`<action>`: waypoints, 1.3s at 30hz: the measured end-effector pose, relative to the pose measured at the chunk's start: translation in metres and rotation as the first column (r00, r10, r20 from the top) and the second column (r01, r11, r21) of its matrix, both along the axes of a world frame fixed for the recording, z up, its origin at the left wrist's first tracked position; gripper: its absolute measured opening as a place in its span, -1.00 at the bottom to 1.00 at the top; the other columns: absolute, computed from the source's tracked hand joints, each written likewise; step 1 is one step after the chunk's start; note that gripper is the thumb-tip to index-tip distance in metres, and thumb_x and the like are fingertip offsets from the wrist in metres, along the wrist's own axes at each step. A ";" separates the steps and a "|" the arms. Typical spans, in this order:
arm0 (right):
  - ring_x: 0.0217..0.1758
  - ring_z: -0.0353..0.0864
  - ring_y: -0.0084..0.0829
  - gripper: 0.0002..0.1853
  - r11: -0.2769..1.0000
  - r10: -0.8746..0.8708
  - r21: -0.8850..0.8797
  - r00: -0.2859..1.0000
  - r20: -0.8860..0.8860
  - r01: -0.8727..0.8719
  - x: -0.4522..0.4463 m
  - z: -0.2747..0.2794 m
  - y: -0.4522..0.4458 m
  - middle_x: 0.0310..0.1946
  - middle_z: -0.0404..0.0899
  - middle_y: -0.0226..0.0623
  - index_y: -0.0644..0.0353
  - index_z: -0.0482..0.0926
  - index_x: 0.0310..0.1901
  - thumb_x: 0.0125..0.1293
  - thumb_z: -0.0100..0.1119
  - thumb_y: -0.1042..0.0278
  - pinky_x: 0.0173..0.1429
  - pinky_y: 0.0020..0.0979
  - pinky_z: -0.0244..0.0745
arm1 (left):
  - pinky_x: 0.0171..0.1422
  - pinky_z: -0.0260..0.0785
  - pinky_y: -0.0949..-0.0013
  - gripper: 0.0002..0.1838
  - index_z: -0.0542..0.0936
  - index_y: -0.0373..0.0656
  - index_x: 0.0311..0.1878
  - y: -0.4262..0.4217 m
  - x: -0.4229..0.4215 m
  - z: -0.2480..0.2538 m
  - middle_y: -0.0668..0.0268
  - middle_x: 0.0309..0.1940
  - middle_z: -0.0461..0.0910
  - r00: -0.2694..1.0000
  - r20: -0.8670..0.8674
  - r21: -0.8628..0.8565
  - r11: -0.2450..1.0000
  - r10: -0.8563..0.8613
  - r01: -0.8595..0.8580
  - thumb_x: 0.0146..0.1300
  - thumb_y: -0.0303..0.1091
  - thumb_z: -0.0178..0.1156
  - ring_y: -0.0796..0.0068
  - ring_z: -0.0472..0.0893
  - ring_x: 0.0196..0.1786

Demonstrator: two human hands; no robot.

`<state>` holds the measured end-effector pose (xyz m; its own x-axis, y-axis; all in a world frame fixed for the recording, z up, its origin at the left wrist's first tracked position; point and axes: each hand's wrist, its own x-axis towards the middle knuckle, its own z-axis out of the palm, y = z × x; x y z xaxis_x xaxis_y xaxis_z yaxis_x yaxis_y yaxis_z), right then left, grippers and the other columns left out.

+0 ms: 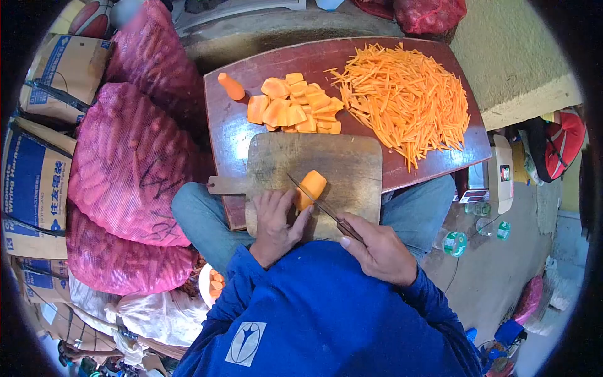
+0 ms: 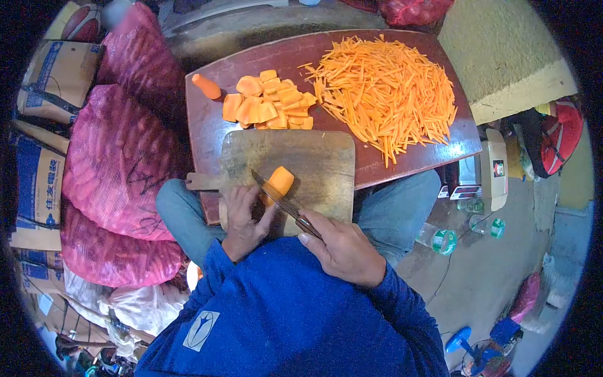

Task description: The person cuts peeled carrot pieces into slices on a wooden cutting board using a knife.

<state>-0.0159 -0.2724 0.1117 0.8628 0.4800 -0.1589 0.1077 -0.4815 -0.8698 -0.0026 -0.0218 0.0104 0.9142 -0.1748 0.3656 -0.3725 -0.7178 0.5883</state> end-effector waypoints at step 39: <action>-0.17 0.81 0.15 -0.50 0.976 0.126 -0.186 0.990 0.069 -0.111 0.013 0.007 0.007 -0.11 0.75 0.12 0.29 0.39 0.36 0.54 0.28 0.27 -0.14 0.03 0.74 | 0.06 0.39 -0.03 -0.46 0.65 -0.22 0.22 0.005 0.002 0.000 -0.01 0.09 0.56 0.993 -0.011 -0.025 0.993 -0.120 0.120 0.14 -0.43 0.53 -0.06 0.56 -0.01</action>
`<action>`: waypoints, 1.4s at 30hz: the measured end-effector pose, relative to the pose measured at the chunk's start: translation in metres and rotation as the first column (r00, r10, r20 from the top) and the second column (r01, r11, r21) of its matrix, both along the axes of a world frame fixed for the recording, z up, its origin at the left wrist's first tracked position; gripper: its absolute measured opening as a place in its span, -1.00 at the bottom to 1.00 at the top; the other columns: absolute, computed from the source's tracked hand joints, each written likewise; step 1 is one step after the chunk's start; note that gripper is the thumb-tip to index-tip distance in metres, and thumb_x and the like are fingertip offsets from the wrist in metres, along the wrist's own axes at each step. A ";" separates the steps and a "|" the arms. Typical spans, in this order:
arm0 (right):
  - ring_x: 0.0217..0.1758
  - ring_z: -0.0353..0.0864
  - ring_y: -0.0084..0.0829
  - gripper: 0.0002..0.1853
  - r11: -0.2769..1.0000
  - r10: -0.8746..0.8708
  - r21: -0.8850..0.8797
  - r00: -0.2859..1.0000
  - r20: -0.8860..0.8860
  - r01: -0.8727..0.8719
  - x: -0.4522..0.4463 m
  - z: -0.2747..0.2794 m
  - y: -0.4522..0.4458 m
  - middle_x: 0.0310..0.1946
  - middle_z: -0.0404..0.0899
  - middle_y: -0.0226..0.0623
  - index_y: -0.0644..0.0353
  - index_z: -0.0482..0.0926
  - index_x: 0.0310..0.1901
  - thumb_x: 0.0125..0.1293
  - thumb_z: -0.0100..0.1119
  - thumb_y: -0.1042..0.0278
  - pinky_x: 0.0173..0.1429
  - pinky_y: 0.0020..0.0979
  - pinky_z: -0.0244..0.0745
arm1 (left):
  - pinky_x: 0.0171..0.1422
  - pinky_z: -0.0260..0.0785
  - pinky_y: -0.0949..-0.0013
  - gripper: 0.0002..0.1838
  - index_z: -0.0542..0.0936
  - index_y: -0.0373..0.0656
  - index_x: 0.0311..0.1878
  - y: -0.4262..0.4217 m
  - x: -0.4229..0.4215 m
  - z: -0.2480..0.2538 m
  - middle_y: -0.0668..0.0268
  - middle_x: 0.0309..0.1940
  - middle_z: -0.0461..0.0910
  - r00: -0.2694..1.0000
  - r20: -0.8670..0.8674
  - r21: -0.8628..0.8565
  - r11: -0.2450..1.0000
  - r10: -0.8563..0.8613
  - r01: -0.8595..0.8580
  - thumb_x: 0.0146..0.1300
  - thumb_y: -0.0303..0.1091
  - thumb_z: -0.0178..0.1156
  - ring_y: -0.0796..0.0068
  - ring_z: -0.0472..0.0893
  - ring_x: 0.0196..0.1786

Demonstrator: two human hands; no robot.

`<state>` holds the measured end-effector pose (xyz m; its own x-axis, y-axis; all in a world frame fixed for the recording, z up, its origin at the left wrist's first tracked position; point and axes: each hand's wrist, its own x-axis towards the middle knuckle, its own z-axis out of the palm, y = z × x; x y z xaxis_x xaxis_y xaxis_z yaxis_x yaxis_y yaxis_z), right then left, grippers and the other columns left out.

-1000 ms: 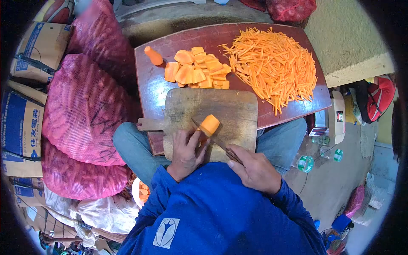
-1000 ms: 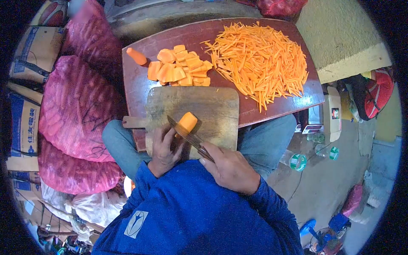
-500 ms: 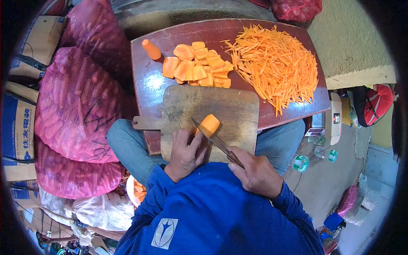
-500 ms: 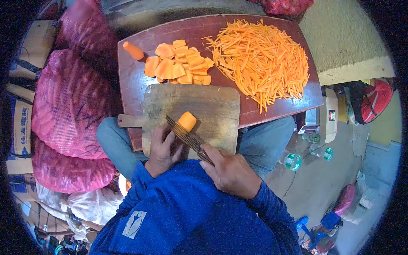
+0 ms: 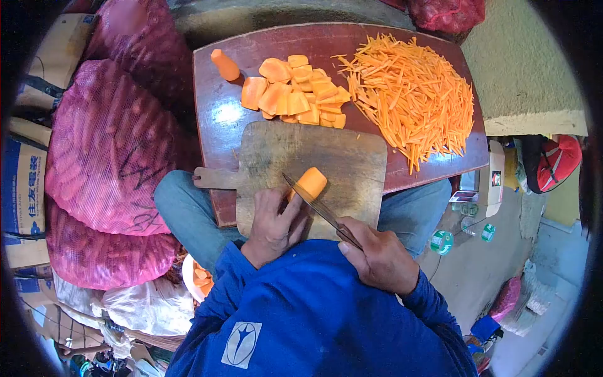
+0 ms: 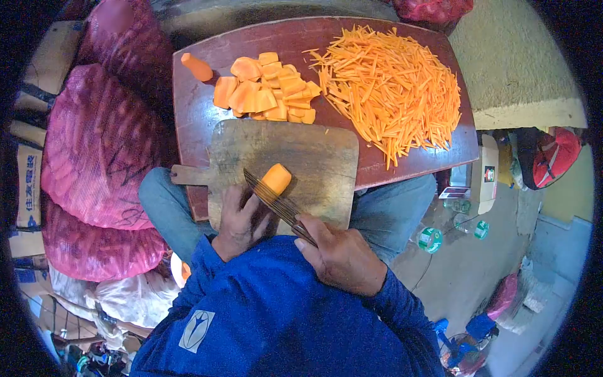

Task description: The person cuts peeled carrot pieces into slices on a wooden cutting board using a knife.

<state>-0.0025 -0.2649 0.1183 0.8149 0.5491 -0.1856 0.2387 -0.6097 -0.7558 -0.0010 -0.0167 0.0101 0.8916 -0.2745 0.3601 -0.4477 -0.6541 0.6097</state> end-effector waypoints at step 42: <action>-0.21 0.66 0.43 -0.63 0.997 0.005 -0.080 0.999 -0.046 -0.008 0.060 -0.036 0.063 -0.30 0.66 0.37 0.36 0.37 0.14 0.62 0.14 0.19 -0.15 0.27 0.54 | 0.76 -0.22 -0.40 0.13 0.18 -0.25 0.63 0.011 0.031 -0.019 -0.22 0.67 0.09 0.979 0.092 0.088 0.978 0.180 -0.188 0.13 -0.01 0.60 -0.26 0.13 0.73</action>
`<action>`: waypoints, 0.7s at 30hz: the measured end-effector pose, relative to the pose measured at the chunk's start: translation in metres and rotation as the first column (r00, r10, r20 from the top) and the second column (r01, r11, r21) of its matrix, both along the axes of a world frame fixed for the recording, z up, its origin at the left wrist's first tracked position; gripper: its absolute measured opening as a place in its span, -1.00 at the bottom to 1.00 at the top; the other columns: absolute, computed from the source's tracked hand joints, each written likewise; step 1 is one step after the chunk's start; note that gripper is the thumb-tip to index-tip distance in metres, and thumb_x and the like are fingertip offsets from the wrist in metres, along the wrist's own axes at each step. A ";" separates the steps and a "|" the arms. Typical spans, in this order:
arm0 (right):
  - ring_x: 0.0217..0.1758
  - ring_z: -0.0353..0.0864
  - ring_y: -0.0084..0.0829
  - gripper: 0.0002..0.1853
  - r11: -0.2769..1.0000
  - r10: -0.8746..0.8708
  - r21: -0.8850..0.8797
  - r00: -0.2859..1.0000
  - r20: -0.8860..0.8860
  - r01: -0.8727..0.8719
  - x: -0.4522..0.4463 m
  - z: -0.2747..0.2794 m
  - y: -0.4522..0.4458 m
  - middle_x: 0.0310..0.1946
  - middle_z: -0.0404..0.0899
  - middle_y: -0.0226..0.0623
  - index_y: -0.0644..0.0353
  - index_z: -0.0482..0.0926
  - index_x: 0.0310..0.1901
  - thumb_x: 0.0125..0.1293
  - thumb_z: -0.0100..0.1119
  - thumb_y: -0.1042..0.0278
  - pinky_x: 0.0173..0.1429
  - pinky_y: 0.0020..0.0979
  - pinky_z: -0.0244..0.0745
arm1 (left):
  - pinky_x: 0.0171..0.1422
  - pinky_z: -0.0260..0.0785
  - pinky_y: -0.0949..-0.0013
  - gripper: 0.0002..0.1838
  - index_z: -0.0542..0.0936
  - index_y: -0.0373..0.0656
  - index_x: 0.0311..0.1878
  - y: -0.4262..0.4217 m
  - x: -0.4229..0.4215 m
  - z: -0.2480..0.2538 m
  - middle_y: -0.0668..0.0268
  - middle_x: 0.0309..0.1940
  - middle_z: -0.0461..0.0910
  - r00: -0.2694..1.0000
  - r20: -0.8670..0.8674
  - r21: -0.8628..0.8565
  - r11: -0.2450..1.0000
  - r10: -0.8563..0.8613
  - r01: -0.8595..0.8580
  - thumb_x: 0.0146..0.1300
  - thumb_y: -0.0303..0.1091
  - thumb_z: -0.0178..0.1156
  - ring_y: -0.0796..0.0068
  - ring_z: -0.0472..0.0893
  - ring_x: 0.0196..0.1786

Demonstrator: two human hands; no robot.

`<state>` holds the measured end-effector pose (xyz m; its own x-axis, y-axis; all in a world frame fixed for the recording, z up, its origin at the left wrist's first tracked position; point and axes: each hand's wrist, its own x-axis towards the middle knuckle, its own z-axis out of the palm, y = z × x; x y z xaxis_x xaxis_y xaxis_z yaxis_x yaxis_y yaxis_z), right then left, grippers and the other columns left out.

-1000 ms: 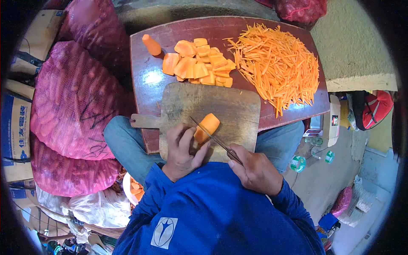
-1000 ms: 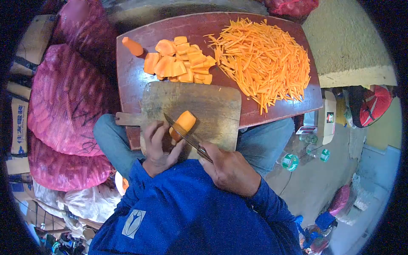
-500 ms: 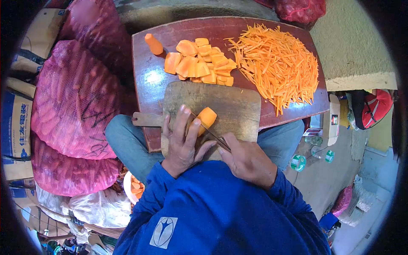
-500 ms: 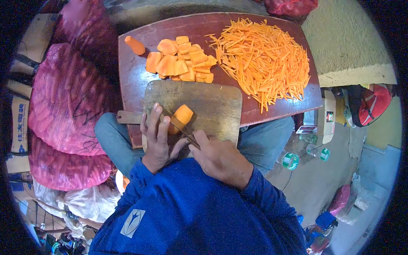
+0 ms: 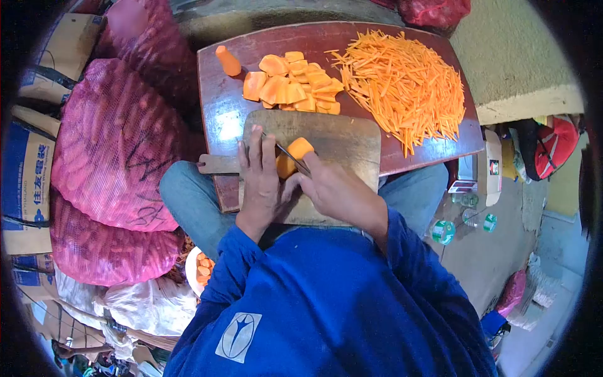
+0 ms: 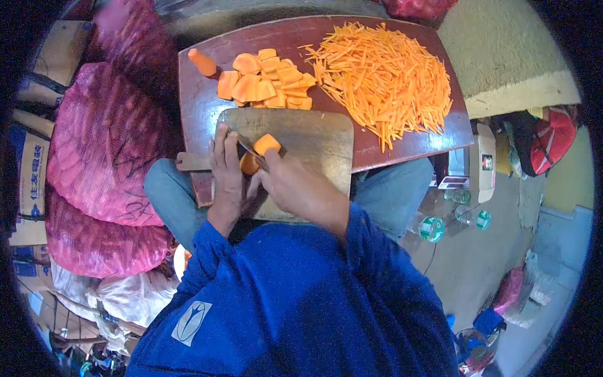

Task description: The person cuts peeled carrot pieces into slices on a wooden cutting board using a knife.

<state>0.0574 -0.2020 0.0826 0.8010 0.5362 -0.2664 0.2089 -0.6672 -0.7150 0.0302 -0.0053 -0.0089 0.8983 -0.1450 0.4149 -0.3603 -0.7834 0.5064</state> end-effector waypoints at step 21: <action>-0.42 0.35 -0.56 -0.83 0.819 -0.376 0.339 0.879 -0.292 0.463 -0.025 -0.012 -0.090 -0.48 0.42 -0.42 0.27 0.54 -0.07 0.64 0.17 0.32 -0.33 -0.37 0.35 | 0.17 0.43 0.01 -0.30 0.58 -0.20 0.37 -0.011 0.005 0.028 0.12 0.06 0.62 0.990 -0.138 0.208 0.976 -0.033 0.062 0.23 -0.11 0.56 0.04 0.59 0.10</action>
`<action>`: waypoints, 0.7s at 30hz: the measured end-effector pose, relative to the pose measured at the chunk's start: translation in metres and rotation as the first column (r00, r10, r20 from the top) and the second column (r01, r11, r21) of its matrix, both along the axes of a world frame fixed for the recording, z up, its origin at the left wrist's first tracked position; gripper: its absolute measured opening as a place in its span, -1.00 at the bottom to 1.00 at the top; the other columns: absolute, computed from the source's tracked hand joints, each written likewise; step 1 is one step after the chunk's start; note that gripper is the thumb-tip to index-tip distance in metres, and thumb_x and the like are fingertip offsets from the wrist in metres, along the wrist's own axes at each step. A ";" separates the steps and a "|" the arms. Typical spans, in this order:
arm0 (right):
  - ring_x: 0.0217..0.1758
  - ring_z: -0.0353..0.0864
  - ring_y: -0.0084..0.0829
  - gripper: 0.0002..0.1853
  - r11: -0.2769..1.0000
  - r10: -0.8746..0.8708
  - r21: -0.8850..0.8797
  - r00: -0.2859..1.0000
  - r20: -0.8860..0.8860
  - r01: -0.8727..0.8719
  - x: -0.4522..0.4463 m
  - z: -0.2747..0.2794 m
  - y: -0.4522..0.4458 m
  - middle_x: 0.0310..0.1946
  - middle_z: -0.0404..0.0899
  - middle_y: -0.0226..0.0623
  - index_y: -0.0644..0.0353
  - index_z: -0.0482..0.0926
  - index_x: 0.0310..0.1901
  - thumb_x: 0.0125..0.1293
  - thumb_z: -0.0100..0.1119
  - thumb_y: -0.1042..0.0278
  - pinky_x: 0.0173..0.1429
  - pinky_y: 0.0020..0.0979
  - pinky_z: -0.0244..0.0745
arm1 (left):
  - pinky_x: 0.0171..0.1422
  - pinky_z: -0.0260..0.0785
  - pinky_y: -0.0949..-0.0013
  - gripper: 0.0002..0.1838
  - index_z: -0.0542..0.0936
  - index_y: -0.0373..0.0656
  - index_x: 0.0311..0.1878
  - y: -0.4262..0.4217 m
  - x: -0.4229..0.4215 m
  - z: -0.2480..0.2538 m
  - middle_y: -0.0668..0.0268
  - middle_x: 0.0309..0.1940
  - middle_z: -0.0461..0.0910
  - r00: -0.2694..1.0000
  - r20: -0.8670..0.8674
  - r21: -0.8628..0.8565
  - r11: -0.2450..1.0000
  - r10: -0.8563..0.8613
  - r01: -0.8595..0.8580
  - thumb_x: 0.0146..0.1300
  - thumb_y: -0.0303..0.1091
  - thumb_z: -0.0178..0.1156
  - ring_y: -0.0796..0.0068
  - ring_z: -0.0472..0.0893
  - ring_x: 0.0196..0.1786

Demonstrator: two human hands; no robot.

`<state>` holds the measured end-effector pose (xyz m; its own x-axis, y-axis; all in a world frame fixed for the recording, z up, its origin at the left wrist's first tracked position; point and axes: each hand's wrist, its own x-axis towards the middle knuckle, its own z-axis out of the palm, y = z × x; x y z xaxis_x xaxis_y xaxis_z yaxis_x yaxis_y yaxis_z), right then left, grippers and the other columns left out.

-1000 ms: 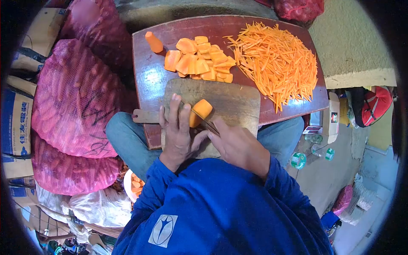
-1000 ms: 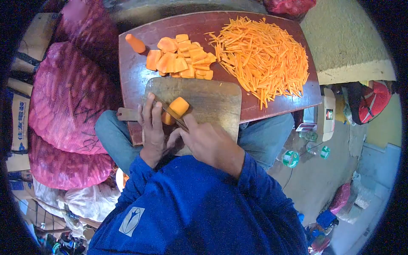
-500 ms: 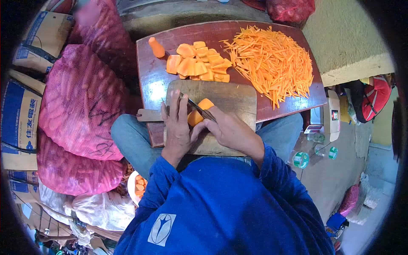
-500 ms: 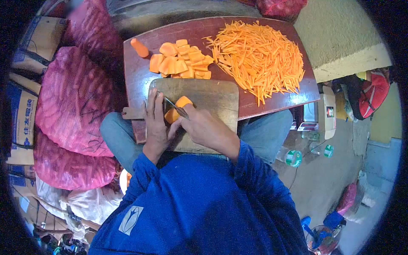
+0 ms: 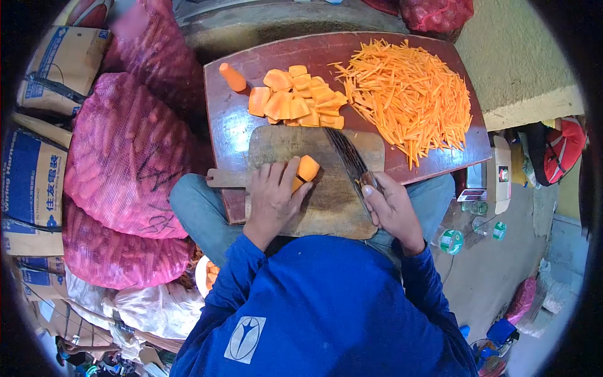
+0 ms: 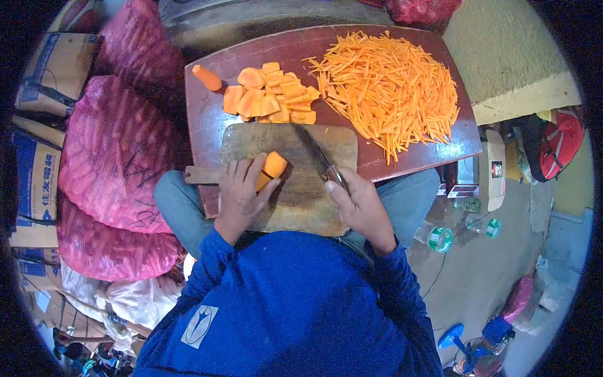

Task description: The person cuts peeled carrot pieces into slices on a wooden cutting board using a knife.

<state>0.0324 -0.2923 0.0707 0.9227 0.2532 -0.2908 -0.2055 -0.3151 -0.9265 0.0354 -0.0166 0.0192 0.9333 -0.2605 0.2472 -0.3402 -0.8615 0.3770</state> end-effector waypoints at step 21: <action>-0.18 0.72 0.33 -0.68 0.914 0.315 -0.338 0.919 0.237 -0.226 -0.013 0.010 0.024 -0.32 0.70 0.23 0.30 0.54 0.05 0.56 0.26 0.18 -0.14 0.17 0.58 | 0.26 0.39 -0.03 -0.48 0.58 -0.30 0.17 0.020 -0.002 0.004 0.00 0.07 0.54 0.999 0.036 -0.255 0.967 -0.007 0.016 0.13 -0.40 0.46 -0.12 0.54 0.15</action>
